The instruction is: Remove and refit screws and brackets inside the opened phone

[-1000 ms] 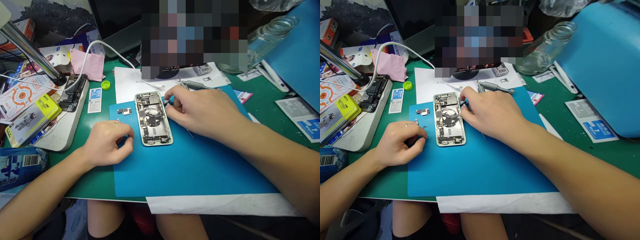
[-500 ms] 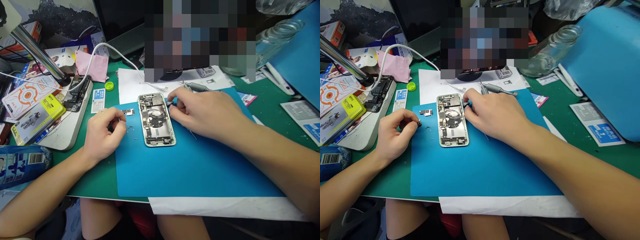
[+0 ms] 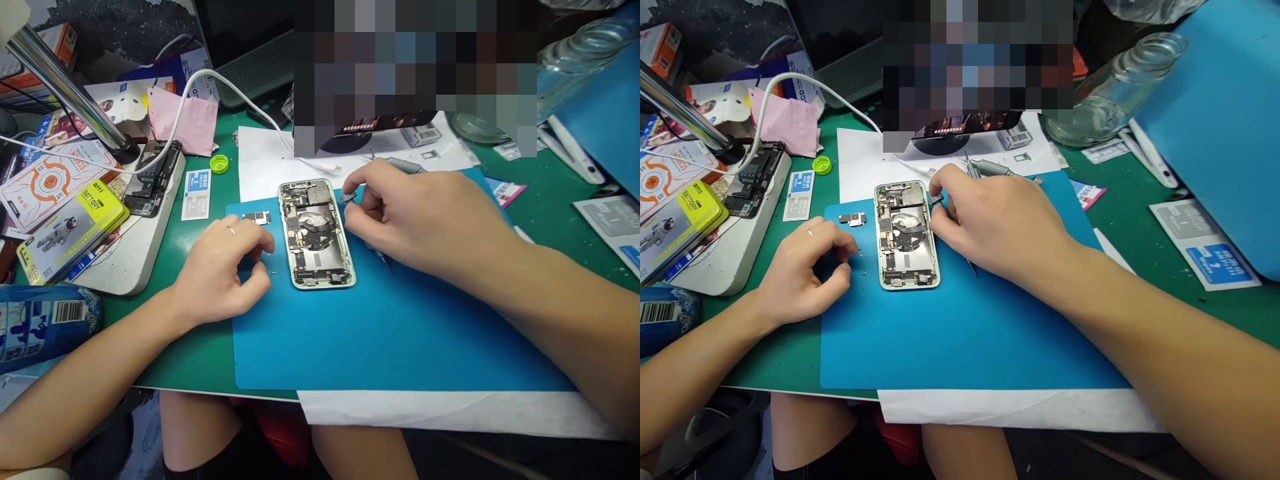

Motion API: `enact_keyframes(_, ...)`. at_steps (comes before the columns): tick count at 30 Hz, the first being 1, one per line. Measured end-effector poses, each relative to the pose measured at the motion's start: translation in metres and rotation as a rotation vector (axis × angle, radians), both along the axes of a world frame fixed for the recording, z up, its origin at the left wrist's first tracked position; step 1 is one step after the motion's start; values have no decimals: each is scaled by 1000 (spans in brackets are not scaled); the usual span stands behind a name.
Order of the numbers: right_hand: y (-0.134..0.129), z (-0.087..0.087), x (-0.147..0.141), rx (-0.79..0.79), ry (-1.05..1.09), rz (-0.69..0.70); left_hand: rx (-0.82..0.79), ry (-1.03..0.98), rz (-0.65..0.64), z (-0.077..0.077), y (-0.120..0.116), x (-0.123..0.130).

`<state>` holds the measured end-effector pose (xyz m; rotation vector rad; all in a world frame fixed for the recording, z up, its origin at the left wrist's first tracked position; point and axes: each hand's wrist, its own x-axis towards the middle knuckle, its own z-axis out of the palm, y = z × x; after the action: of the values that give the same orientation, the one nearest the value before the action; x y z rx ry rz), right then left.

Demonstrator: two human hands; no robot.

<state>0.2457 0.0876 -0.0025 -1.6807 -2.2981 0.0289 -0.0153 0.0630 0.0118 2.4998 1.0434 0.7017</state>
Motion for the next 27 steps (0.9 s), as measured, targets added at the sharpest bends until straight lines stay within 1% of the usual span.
enact_keyframes(3, -3, 3, 1, 109, 182, 61, 5, -3, -8, 0, 0, 0)
enact_keyframes(5, -4, 5, 0, 146, 289, 86, 6, -13, -5, 0, 0, -1)
enact_keyframes(8, -3, 4, -1, 149, 436, 105, -22, -22, 21, 1, 0, -1)
enact_keyframes(11, -1, 2, -1, 146, 596, 94, -35, -11, 38, 1, 0, -2)
enact_keyframes(14, 2, -1, 1, 133, 653, 67, -25, 0, 37, 1, 0, -2)
enact_keyframes(16, 5, -2, 1, 115, 624, 59, -24, 9, 31, 0, 1, -2)
enact_keyframes(17, 7, -3, 2, 115, 575, 55, -22, 11, 30, 0, 1, -3)
enact_keyframes(19, 10, -5, 1, 122, 406, 53, -17, 10, 34, 0, 1, -3)
enact_keyframes(21, 13, -6, 1, 110, 192, 62, -18, 5, 34, 0, 1, -4)
enact_keyframes(23, 14, -5, 0, 85, 50, 76, -19, 0, 29, 1, 1, -4)
enact_keyframes(25, 14, -2, 1, 84, -5, 75, -15, 0, 22, 1, 1, -5)
enact_keyframes(27, 12, 5, 4, 100, -27, 36, -9, 5, 15, 1, 1, -5)
